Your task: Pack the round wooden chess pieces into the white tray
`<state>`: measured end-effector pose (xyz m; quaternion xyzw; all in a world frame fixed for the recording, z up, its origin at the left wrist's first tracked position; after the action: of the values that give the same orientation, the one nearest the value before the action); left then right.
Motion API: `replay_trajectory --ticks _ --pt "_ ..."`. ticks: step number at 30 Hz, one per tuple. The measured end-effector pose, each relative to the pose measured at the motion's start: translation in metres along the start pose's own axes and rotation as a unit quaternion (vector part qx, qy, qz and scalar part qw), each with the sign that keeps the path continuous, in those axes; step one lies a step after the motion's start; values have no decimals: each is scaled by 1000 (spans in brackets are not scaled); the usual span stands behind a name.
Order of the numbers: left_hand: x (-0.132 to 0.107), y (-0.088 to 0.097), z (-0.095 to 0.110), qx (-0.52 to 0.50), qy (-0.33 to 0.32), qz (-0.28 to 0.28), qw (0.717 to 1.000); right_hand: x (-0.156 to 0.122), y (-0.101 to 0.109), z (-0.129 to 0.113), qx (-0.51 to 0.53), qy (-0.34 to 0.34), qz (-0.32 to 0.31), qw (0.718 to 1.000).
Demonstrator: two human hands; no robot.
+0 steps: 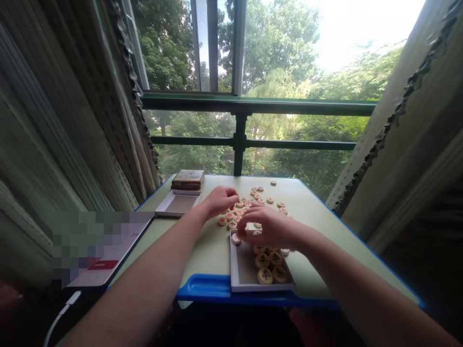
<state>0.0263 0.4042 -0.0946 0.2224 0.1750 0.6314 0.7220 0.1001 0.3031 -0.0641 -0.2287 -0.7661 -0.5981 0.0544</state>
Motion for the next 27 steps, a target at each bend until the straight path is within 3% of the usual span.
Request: replay_trajectory --ticks 10,20,27 --pt "0 3 0 18 -13 39 999 1 -24 -6 -60 7 -67 996" --pt "0 -4 4 99 -50 40 993 1 -22 -5 -90 8 -54 994" --pt "0 4 5 108 -52 68 990 1 -24 -4 -77 4 -65 995"
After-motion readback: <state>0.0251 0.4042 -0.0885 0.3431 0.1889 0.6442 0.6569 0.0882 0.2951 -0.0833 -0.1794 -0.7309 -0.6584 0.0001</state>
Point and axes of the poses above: each hand's wrist, its own x-axis towards the middle knuckle, its own y-axis out of the back of the hand, z = x × y, the point moved 10 cm from there along x, towards the middle knuckle, and after that the axes turned 10 degrees about y, right-handed, at the moved point
